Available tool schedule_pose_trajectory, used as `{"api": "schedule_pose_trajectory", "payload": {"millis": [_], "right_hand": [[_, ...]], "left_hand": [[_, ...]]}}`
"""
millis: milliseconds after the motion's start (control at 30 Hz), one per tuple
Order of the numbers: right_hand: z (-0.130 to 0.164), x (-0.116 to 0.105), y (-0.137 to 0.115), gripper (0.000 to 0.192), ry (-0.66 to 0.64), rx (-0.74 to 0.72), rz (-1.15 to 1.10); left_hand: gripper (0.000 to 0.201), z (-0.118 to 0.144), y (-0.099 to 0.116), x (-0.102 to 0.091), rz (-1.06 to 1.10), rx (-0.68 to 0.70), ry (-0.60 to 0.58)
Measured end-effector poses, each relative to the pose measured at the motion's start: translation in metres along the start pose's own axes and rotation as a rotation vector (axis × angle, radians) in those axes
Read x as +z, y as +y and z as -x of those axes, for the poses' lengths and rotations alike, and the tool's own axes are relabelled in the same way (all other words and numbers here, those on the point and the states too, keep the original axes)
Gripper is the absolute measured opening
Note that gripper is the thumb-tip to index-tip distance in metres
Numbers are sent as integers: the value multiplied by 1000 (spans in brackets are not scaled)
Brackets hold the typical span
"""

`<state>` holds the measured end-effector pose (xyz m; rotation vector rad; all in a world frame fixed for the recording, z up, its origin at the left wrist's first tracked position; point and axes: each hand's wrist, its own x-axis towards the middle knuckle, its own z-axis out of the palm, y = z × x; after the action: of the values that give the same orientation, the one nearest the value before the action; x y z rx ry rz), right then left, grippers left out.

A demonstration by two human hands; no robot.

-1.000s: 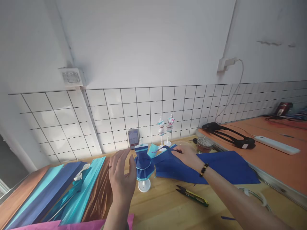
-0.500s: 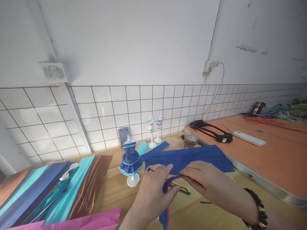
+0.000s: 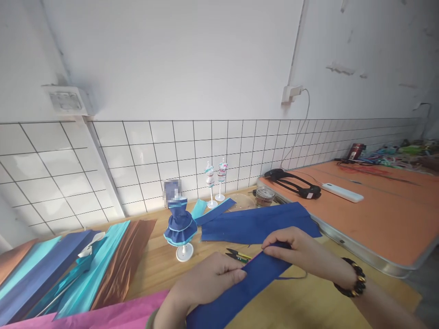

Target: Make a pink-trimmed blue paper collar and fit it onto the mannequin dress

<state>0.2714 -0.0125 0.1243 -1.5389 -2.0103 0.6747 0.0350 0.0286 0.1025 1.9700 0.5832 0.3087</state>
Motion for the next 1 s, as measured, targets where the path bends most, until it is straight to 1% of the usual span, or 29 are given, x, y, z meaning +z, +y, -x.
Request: {"api": "schedule_pose_trajectory", "payload": {"millis": [100,167,233,300,367,433,567,767,867,1000], "right_hand": [[-1,2,11,25,-42,53,-108],[0,5,14,20,-57,16,-101],[0,11,12,17,-96,-64,-51],[-2,20,7,19,-159,-142,6],[-5,30,2,15,-234,-170,41],[-8,40,1,12,-311,-166,22],[-16,59,12,19,-404,-153,-36],[-32,84,38,19,-473,-111,-82],[-41,96,46,20,-490,-119,-112],[-51,108,52,24,-500,-130,-157]], "left_hand": [[31,-3,-7,0,151,-18,-104],[30,-7,-13,3,195,-59,-132],[30,-10,-19,7,185,-117,-127],[31,-11,-24,11,131,-161,-111],[33,-9,-27,16,72,-185,-100],[36,-4,-31,19,46,-204,-93],[36,15,-47,21,42,-270,-34],[42,41,-78,23,110,-357,78],[43,49,-85,21,118,-377,148],[41,55,-89,16,176,-385,267]]}}
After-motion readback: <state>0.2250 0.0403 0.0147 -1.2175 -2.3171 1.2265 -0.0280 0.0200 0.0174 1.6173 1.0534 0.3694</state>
